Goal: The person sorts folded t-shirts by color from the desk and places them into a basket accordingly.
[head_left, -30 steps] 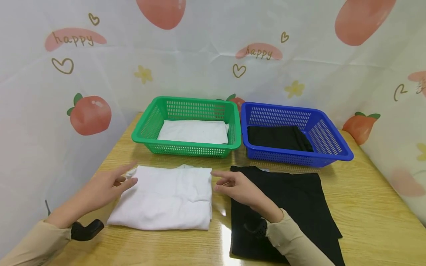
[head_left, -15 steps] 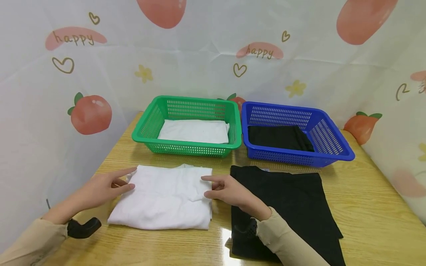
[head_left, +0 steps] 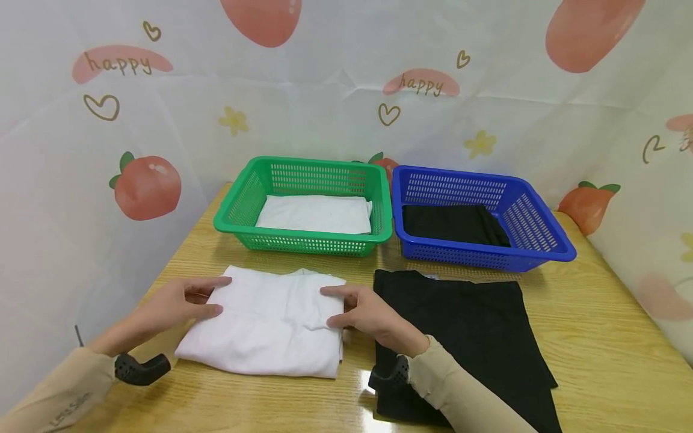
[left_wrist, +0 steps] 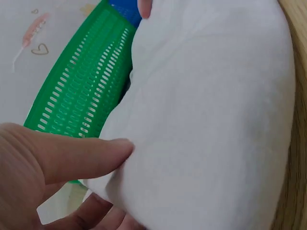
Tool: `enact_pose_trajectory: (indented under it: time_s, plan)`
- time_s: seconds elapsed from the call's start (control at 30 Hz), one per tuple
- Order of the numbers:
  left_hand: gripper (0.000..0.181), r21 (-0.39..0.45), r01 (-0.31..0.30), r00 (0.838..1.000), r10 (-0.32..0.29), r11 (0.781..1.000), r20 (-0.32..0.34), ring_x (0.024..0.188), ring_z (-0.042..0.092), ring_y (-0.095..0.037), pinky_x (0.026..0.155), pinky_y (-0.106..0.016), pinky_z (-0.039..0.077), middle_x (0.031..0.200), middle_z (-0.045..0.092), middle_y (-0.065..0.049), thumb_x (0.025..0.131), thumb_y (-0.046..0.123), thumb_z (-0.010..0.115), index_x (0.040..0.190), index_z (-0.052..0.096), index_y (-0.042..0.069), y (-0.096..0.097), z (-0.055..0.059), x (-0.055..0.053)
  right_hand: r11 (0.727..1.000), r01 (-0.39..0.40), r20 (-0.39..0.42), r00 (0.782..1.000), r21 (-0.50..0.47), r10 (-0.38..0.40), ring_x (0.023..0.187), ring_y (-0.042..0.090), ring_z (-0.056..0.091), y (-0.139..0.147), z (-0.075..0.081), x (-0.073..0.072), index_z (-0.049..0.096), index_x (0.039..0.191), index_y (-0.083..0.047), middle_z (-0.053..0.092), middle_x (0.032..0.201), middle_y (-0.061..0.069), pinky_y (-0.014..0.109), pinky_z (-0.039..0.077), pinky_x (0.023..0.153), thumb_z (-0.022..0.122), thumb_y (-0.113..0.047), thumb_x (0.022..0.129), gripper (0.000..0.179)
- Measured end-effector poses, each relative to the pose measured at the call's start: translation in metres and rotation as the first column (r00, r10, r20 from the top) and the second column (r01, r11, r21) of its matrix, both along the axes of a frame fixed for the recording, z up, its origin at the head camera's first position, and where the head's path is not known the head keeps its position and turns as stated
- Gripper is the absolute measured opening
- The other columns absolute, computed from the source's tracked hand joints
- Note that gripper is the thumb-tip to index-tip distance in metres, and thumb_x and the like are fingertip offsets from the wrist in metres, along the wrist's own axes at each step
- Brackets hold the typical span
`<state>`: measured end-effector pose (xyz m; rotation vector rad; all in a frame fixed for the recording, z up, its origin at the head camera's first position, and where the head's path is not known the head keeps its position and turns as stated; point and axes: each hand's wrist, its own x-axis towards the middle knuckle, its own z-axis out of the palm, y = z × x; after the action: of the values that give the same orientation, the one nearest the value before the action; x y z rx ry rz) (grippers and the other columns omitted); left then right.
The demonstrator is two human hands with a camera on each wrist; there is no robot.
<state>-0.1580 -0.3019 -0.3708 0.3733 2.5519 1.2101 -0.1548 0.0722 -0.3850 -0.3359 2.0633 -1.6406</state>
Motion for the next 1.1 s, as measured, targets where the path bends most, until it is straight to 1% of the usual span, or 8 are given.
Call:
enact_pose_trajectory:
  time_s: [0.1, 0.17, 0.43, 0.6, 0.7, 0.83, 0.97, 1.1]
  plan:
    - [0.065, 0.07, -0.028, 0.997, 0.023, 0.997, 0.069, 0.108, 0.062, -0.028, 0.079, -0.032, 0.053, 0.137, 0.048, -0.025, 0.088, 0.025, 0.077, 0.144, 0.051, 0.005, 0.0, 0.002, -0.001, 1.0, 0.021, 0.002, 1.0, -0.012, -0.021, 0.09, 0.019, 0.058, -0.002, 0.0, 0.0, 0.063, 0.133, -0.008, 0.065, 0.107, 0.008, 0.029, 0.048, 0.068, 0.076, 0.005, 0.081, 0.054]
    - [0.066, 0.089, -0.047, 0.994, 0.038, 0.995, 0.102, 0.108, 0.062, -0.027, 0.079, -0.032, 0.053, 0.137, 0.047, -0.024, 0.087, 0.026, 0.077, 0.144, 0.051, 0.005, 0.001, 0.003, -0.001, 0.999, 0.037, 0.009, 0.999, -0.028, -0.037, 0.094, 0.02, 0.059, -0.003, 0.001, 0.0, 0.064, 0.132, -0.007, 0.065, 0.112, 0.009, 0.03, 0.05, 0.072, 0.076, 0.007, 0.08, 0.055]
    - [0.065, 0.151, -0.074, 0.993, 0.059, 0.986, 0.1, 0.109, 0.062, -0.031, 0.081, -0.032, 0.054, 0.139, 0.047, -0.026, 0.086, 0.022, 0.079, 0.141, 0.053, 0.0, 0.008, 0.007, -0.003, 0.995, 0.076, 0.033, 0.997, -0.066, -0.074, 0.102, 0.024, 0.06, 0.002, 0.005, -0.003, 0.066, 0.129, -0.006, 0.06, 0.124, 0.011, 0.033, 0.053, 0.084, 0.074, 0.01, 0.08, 0.052]
    - [0.066, 0.174, -0.094, 0.988, 0.071, 0.98, 0.135, 0.108, 0.062, -0.028, 0.079, -0.035, 0.055, 0.141, 0.045, -0.027, 0.085, 0.02, 0.08, 0.141, 0.052, -0.002, 0.013, 0.01, -0.002, 0.995, 0.043, 0.027, 0.999, -0.095, -0.041, 0.106, 0.024, 0.062, 0.009, 0.012, -0.006, 0.064, 0.131, -0.005, 0.057, 0.13, 0.011, 0.035, 0.053, 0.086, 0.073, 0.01, 0.082, 0.052]
    - [0.065, 0.175, -0.092, 0.992, 0.075, 0.98, 0.104, 0.107, 0.06, -0.025, 0.079, -0.033, 0.055, 0.143, 0.045, -0.024, 0.085, 0.021, 0.08, 0.141, 0.053, 0.0, 0.016, 0.014, 0.0, 0.993, 0.01, 0.022, 1.0, -0.117, -0.007, 0.106, 0.025, 0.064, 0.014, 0.018, -0.006, 0.062, 0.134, -0.004, 0.057, 0.13, 0.013, 0.036, 0.053, 0.085, 0.072, 0.01, 0.083, 0.054]
    - [0.059, 0.194, -0.074, 0.997, 0.071, 0.978, 0.02, 0.1, 0.063, -0.022, 0.079, -0.032, 0.054, 0.14, 0.05, -0.021, 0.086, 0.019, 0.079, 0.138, 0.057, 0.002, 0.018, 0.024, 0.005, 0.988, -0.023, 0.027, 0.999, -0.15, 0.027, 0.106, 0.028, 0.065, 0.022, 0.029, -0.004, 0.06, 0.136, -0.005, 0.057, 0.131, 0.014, 0.037, 0.053, 0.086, 0.071, 0.009, 0.085, 0.054]
    - [0.056, 0.166, -0.063, 0.997, 0.071, 0.984, -0.044, 0.101, 0.065, -0.018, 0.081, -0.03, 0.054, 0.138, 0.054, -0.012, 0.086, 0.023, 0.079, 0.136, 0.061, 0.008, 0.018, 0.042, 0.01, 0.984, -0.059, 0.0, 0.998, -0.17, 0.06, 0.108, 0.028, 0.064, 0.03, 0.038, -0.005, 0.058, 0.138, -0.007, 0.055, 0.133, 0.013, 0.038, 0.052, 0.088, 0.071, 0.005, 0.087, 0.054]
    - [0.057, 0.112, -0.065, 0.994, 0.074, 0.992, -0.085, 0.106, 0.063, -0.015, 0.083, -0.028, 0.052, 0.139, 0.055, -0.003, 0.087, 0.03, 0.078, 0.138, 0.06, 0.016, 0.02, 0.064, 0.01, 0.977, -0.092, -0.059, 0.995, -0.192, 0.082, 0.109, 0.028, 0.063, 0.037, 0.054, -0.01, 0.056, 0.14, -0.009, 0.056, 0.132, 0.014, 0.039, 0.052, 0.089, 0.071, 0.003, 0.088, 0.055]
